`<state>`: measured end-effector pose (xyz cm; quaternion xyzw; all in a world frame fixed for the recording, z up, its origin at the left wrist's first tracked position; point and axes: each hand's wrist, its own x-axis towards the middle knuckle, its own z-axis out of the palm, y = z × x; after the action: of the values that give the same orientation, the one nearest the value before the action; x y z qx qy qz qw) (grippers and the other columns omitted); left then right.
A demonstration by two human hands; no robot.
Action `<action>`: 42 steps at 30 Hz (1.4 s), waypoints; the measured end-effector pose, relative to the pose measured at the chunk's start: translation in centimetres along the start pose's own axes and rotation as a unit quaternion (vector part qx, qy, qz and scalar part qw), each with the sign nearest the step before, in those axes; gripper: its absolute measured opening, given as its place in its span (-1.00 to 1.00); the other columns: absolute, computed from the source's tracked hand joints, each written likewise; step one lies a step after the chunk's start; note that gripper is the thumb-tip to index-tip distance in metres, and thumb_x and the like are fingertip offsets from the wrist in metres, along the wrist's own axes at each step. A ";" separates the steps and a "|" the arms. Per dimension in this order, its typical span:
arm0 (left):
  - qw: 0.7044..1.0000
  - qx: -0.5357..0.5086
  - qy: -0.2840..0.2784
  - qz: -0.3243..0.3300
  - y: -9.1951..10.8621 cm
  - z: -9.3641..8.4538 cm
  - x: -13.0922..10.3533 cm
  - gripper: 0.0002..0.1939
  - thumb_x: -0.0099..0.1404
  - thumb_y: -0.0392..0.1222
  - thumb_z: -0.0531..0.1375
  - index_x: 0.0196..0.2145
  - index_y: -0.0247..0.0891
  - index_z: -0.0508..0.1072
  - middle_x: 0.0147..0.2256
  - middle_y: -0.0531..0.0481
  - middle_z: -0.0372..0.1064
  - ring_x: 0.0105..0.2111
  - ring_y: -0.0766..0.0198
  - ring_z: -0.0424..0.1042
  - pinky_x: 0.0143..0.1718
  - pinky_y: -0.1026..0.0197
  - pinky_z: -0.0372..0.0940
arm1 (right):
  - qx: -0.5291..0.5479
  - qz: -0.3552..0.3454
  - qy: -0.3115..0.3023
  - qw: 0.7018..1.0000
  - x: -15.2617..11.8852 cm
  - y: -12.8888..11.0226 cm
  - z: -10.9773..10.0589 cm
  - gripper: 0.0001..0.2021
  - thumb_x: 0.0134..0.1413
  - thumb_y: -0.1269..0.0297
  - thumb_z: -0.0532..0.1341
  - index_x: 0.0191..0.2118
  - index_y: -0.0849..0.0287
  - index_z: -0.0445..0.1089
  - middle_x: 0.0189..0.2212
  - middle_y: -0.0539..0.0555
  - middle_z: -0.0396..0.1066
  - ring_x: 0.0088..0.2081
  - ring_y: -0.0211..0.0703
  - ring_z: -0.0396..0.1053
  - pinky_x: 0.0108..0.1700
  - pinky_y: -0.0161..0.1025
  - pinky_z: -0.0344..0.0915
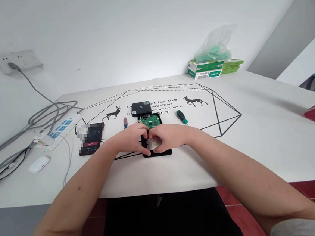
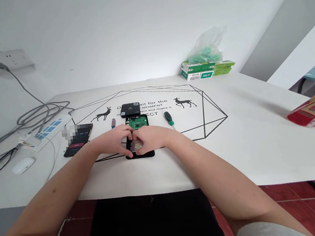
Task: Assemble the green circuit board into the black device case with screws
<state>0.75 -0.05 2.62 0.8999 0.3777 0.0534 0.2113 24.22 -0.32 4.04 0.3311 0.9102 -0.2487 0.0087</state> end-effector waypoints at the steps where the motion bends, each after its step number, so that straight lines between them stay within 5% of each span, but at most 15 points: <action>1: 1.000 0.001 0.001 0.000 -0.1 0.0 0.0 -0.46 0.09 0.26 0.54 -0.19 -0.14 0.51 0.11 -0.12 0.45 0.17 -0.12 0.39 0.11 -0.02 0.35 | -0.004 0.001 0.001 1.000 0.1 0.1 0.1 -0.69 0.05 0.03 0.36 -0.29 0.07 0.27 -0.36 -0.01 0.38 -0.39 -0.14 0.28 -0.37 -0.16 0.14; 5: 1.000 0.007 0.003 0.001 -0.3 0.3 0.0 -0.46 0.09 0.26 0.54 -0.19 -0.14 0.53 0.11 -0.14 0.45 0.18 -0.13 0.39 0.12 -0.02 0.36 | -0.014 0.004 0.007 1.000 0.1 0.0 0.1 -0.65 0.02 0.04 0.39 -0.19 0.11 0.34 -0.16 0.12 0.44 -0.24 -0.05 0.39 -0.25 -0.15 0.26; 13: 1.000 0.012 0.010 0.013 0.1 -0.1 -0.2 -0.46 0.09 0.28 0.53 -0.19 -0.14 0.55 0.14 -0.14 0.47 0.24 -0.16 0.35 0.23 -0.09 0.33 | -0.031 0.004 0.002 0.999 -0.1 -0.1 -0.3 -0.63 0.03 0.02 0.45 -0.15 0.14 0.48 -0.12 0.16 0.46 -0.08 0.10 0.43 -0.03 -0.09 0.31; 16: 0.999 0.012 0.045 0.028 -0.5 -0.6 -0.2 -0.52 0.27 0.31 0.40 -0.14 -0.13 0.56 0.13 -0.15 0.50 0.25 -0.16 0.35 0.27 -0.13 0.31 | -0.029 0.004 0.049 0.998 -0.2 0.7 -1.0 -0.64 0.18 -0.05 0.38 -0.11 0.13 0.50 -0.10 0.18 0.50 -0.02 0.12 0.45 0.00 -0.09 0.33; 20: 0.985 0.099 0.134 -0.036 -2.9 -0.8 0.0 -0.73 0.52 -0.06 0.10 -0.02 -0.17 0.54 0.04 -0.20 0.54 0.13 -0.11 0.44 0.19 -0.15 0.35 | -0.083 0.234 0.194 0.949 -1.0 3.2 -2.5 -0.59 0.39 -0.03 0.19 0.11 0.18 0.45 0.11 0.33 0.49 0.03 0.20 0.50 -0.01 -0.02 0.37; 24: 0.961 0.186 0.165 -0.125 -5.4 -0.5 0.6 -0.66 0.44 -0.34 0.03 -0.06 -0.20 0.58 -0.05 -0.23 0.56 0.03 -0.12 0.48 0.11 -0.14 0.38 | -0.062 0.407 0.146 0.899 -1.7 6.8 -3.2 -0.44 0.28 -0.01 0.30 0.22 0.29 0.42 0.23 0.54 0.41 0.10 0.39 0.50 -0.04 0.07 0.43; 28: 0.956 0.199 0.156 -0.146 -6.3 -0.3 0.8 -0.66 0.42 -0.34 0.05 -0.07 -0.21 0.61 -0.08 -0.24 0.55 0.01 -0.12 0.51 0.07 -0.10 0.40 | -0.003 0.395 0.162 0.905 -1.4 8.8 -3.1 -0.67 0.15 0.20 0.36 -0.02 0.29 0.55 0.00 0.44 0.57 -0.02 0.29 0.56 -0.11 -0.01 0.44; 33: 0.953 0.204 0.148 -0.165 -6.3 -0.1 0.8 -0.65 0.42 -0.32 0.07 -0.07 -0.21 0.65 -0.06 -0.25 0.56 0.03 -0.14 0.51 0.07 -0.13 0.40 | 0.123 0.311 0.275 0.901 -0.5 7.6 -3.2 -0.62 0.31 0.14 0.19 0.11 0.22 0.47 -0.08 0.26 0.61 -0.15 -0.02 0.56 -0.17 -0.19 0.44; 36: 0.953 0.206 0.148 -0.163 -6.4 0.1 0.9 -0.65 0.43 -0.33 0.06 -0.08 -0.21 0.65 -0.05 -0.25 0.57 0.04 -0.16 0.49 0.08 -0.16 0.39 | 0.334 0.194 0.372 0.844 0.2 5.9 -2.8 -0.52 0.27 0.15 0.18 0.24 0.20 0.33 -0.16 0.18 0.54 -0.30 -0.11 0.51 -0.27 -0.20 0.45; 39: 0.954 0.208 0.148 -0.158 -6.5 0.3 0.9 -0.67 0.44 -0.31 0.08 -0.08 -0.20 0.66 -0.06 -0.24 0.55 0.04 -0.14 0.48 0.11 -0.14 0.38 | 0.418 0.135 0.408 0.801 1.2 4.4 -1.6 -0.38 0.19 0.12 0.25 0.34 0.10 0.19 -0.11 0.09 0.47 -0.24 -0.13 0.57 -0.13 -0.14 0.56; 42: 0.954 0.208 0.148 -0.159 -6.7 0.5 1.0 -0.66 0.44 -0.31 0.08 -0.08 -0.21 0.66 -0.06 -0.24 0.54 0.03 -0.13 0.48 0.10 -0.13 0.39 | 0.396 0.110 0.388 0.825 2.3 3.6 -0.1 -0.50 0.21 0.13 0.24 0.24 0.07 0.25 0.00 0.13 0.47 -0.11 -0.08 0.62 0.03 -0.06 0.58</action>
<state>-2.83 4.65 -0.66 0.8342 0.5458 0.0722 -0.0330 24.64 3.41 2.11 0.4733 0.6191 -0.4366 -0.4496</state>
